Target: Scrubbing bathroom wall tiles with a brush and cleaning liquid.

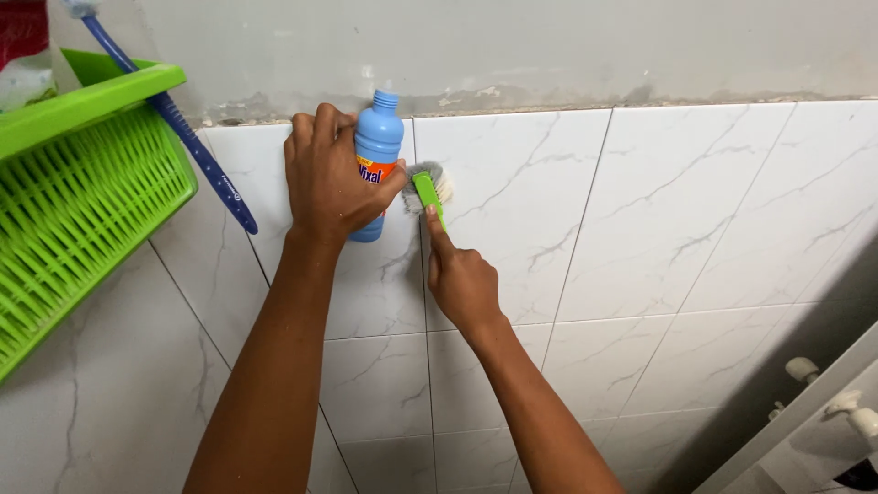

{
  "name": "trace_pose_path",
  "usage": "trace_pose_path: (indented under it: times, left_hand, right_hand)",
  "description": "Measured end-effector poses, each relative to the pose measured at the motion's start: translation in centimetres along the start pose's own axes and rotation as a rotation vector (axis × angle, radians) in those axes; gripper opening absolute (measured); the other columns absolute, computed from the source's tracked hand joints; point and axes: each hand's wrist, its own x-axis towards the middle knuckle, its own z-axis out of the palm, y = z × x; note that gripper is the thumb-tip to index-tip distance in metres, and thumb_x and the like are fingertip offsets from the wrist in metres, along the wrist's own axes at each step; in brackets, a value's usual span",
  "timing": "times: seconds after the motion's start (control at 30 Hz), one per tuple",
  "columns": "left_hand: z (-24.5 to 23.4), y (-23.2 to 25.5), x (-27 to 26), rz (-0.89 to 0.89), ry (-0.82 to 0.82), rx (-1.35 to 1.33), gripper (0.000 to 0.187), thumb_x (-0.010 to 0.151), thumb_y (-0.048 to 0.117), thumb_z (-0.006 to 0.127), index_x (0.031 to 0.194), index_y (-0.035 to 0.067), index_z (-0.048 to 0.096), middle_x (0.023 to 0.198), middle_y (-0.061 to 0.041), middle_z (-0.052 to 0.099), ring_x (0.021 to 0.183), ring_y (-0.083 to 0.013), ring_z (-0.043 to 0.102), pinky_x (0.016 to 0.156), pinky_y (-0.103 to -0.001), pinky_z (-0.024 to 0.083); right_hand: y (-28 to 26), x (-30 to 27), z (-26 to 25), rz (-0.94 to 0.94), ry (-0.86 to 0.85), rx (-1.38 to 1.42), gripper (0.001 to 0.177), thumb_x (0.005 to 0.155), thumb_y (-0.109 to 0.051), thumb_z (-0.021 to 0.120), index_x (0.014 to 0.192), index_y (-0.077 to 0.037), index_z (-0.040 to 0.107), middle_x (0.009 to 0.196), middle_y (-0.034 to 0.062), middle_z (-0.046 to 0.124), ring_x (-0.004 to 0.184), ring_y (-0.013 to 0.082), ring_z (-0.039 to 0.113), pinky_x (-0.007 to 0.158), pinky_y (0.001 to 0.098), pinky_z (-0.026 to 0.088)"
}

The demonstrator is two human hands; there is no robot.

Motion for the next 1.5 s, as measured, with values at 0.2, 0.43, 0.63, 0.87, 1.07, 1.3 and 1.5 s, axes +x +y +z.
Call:
trace_pose_path:
  times: [0.2,0.43,0.63,0.87,1.07,1.3,1.5]
  left_hand:
    - [1.1,-0.2,-0.3,0.030,0.061,0.026,0.061,0.074,0.045,0.083,0.112,-0.002,0.070,0.116,-0.006,0.050,0.109,-0.0272,0.045,0.096,-0.051,0.042]
    - [1.7,0.1,-0.8,0.011,0.053,-0.033,0.060,0.077,0.045,0.084,0.112,-0.003,0.070,0.120,-0.008,0.049,0.112,-0.0279,0.044,0.090,-0.048,0.046]
    - [0.6,0.9,-1.0,0.002,0.047,-0.055,0.056,0.079,0.042,0.085,0.116,0.002,0.072,0.124,-0.006,0.053,0.115,-0.0290,0.047,0.092,-0.048,0.049]
    - [-1.8,0.5,-3.5,0.088,0.160,-0.101,0.053,0.083,0.037,0.085,0.117,0.001,0.067,0.123,-0.012,0.061,0.118,-0.0319,0.062,0.097,-0.047,0.057]
    - [-1.5,-0.1,-4.0,-0.258,-0.105,-0.495,0.040,0.088,0.035,0.078,0.104,0.003,0.061,0.080,-0.009,0.073,0.070,-0.0222,0.074,0.069,-0.039,0.062]
    - [-0.5,0.0,-1.0,-0.311,-0.092,-0.759,0.043,0.091,0.025,0.073,0.119,0.001,0.052,0.082,-0.009,0.072,0.069,-0.0187,0.076,0.066,-0.036,0.065]
    - [-0.4,-0.8,-1.2,-0.344,-0.121,-0.880,0.055,0.088,0.015,0.068,0.138,0.002,0.047,0.082,-0.009,0.069,0.067,-0.0177,0.073,0.063,-0.037,0.066]
  right_hand:
    - [10.0,0.6,-2.1,0.201,0.040,0.058,0.044,0.106,-0.023,0.049,0.148,-0.021,0.057,0.063,0.0161,0.063,0.052,0.0278,0.060,0.049,0.0460,0.047]
    - [15.3,0.3,-9.7,0.500,0.355,0.368,0.051,0.108,-0.031,0.045,0.154,-0.011,0.046,0.064,-0.0038,0.052,0.049,0.0084,0.042,0.039,0.0291,0.037]
    - [8.9,-0.5,4.1,0.066,0.081,0.138,0.057,0.099,-0.019,0.047,0.155,-0.015,0.042,0.062,0.0154,0.062,0.047,0.0269,0.057,0.043,0.0443,0.044]
    - [2.0,-1.6,3.8,-0.154,-0.168,-0.076,0.090,0.077,-0.009,0.057,0.159,-0.034,0.030,0.071,0.0138,0.071,0.058,0.0368,0.066,0.049,0.0533,0.050]
    - [15.3,-0.7,-3.2,0.258,0.122,0.102,0.035,0.112,-0.023,0.048,0.143,-0.014,0.060,0.059,0.0085,0.059,0.047,0.0171,0.055,0.045,0.0394,0.043]
    - [15.7,0.3,-5.5,0.420,0.219,0.197,0.038,0.113,-0.019,0.046,0.150,-0.013,0.054,0.074,0.0044,0.064,0.050,0.0140,0.051,0.040,0.0316,0.040]
    - [1.0,0.6,-2.1,0.045,-0.072,-0.069,0.059,0.098,-0.014,0.051,0.156,-0.024,0.045,0.059,0.0127,0.065,0.046,0.0273,0.061,0.044,0.0443,0.048]
